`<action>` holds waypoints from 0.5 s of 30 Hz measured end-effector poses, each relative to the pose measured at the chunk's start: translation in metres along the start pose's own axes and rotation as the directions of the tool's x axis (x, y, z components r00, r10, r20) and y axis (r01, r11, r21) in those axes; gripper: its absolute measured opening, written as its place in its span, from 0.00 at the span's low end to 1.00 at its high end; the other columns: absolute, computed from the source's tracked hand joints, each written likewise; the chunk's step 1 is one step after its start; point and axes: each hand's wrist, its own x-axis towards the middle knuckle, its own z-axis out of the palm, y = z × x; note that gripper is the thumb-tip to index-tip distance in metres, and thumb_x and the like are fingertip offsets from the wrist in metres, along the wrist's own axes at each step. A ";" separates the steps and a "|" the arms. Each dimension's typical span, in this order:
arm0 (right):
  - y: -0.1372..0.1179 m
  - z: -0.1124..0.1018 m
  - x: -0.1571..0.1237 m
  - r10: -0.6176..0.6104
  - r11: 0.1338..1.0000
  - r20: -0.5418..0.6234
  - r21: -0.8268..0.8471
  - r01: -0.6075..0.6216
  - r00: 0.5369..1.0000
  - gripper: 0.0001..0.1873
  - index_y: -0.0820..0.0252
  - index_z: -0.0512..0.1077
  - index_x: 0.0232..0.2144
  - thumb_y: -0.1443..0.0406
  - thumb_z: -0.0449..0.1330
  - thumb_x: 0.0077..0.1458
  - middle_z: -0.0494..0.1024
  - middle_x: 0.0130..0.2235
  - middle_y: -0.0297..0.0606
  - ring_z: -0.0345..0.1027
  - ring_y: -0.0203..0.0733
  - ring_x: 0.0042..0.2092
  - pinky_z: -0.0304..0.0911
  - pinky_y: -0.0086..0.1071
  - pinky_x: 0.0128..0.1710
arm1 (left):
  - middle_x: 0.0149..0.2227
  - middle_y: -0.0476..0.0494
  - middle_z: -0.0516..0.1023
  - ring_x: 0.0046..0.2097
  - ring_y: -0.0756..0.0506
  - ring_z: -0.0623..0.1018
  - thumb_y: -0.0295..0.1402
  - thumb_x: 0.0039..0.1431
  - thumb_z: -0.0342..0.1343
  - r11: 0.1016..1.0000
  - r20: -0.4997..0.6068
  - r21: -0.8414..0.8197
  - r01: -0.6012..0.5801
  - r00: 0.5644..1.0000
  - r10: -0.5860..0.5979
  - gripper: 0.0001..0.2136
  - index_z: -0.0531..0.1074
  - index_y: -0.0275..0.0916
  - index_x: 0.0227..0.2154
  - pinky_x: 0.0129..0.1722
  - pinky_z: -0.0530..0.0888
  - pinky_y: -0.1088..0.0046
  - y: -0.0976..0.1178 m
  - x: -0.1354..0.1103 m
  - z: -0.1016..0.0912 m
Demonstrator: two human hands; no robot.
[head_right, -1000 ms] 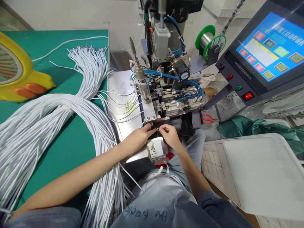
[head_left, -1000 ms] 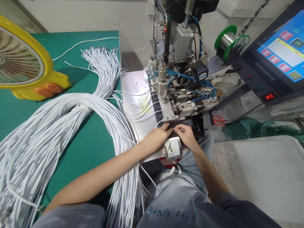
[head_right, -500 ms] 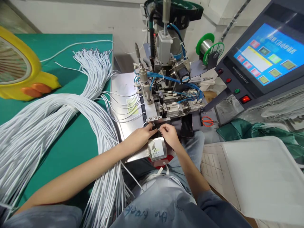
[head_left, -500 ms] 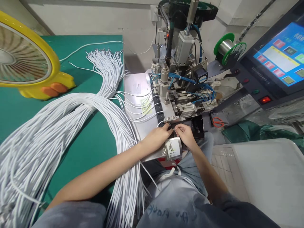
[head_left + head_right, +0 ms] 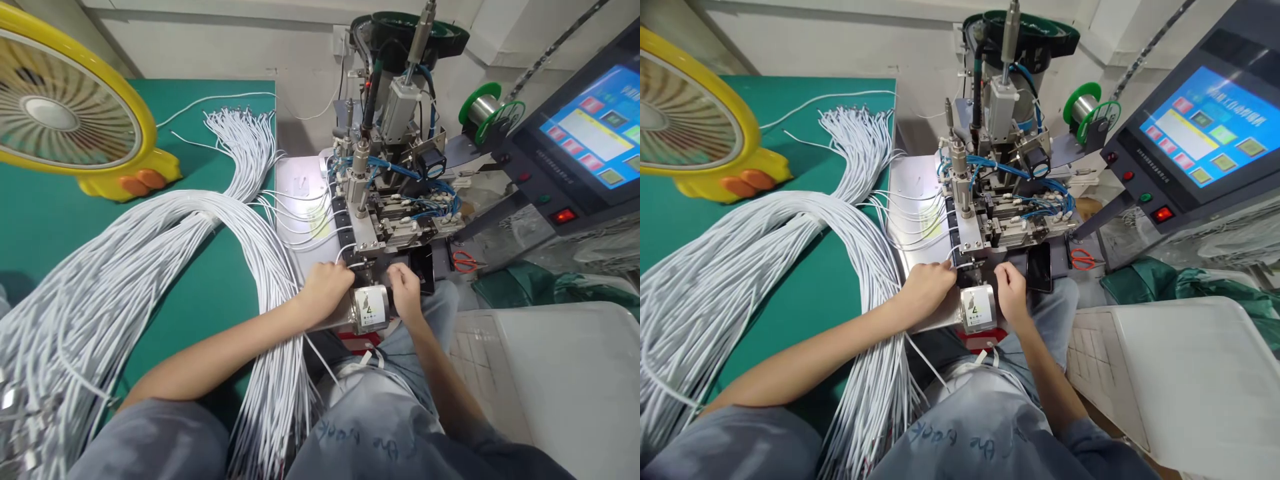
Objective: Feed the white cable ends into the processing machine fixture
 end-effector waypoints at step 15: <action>-0.040 0.010 -0.080 0.029 0.992 0.644 -0.113 0.058 0.764 0.11 0.62 0.73 0.33 0.65 0.50 0.58 0.76 0.36 0.42 0.68 0.41 0.38 0.62 0.32 0.38 | 0.42 0.41 0.74 0.43 0.49 0.73 0.37 0.63 0.46 0.485 -0.191 -0.751 -0.448 0.851 0.489 0.14 0.73 0.34 0.42 0.43 0.67 0.76 0.018 -0.013 -0.006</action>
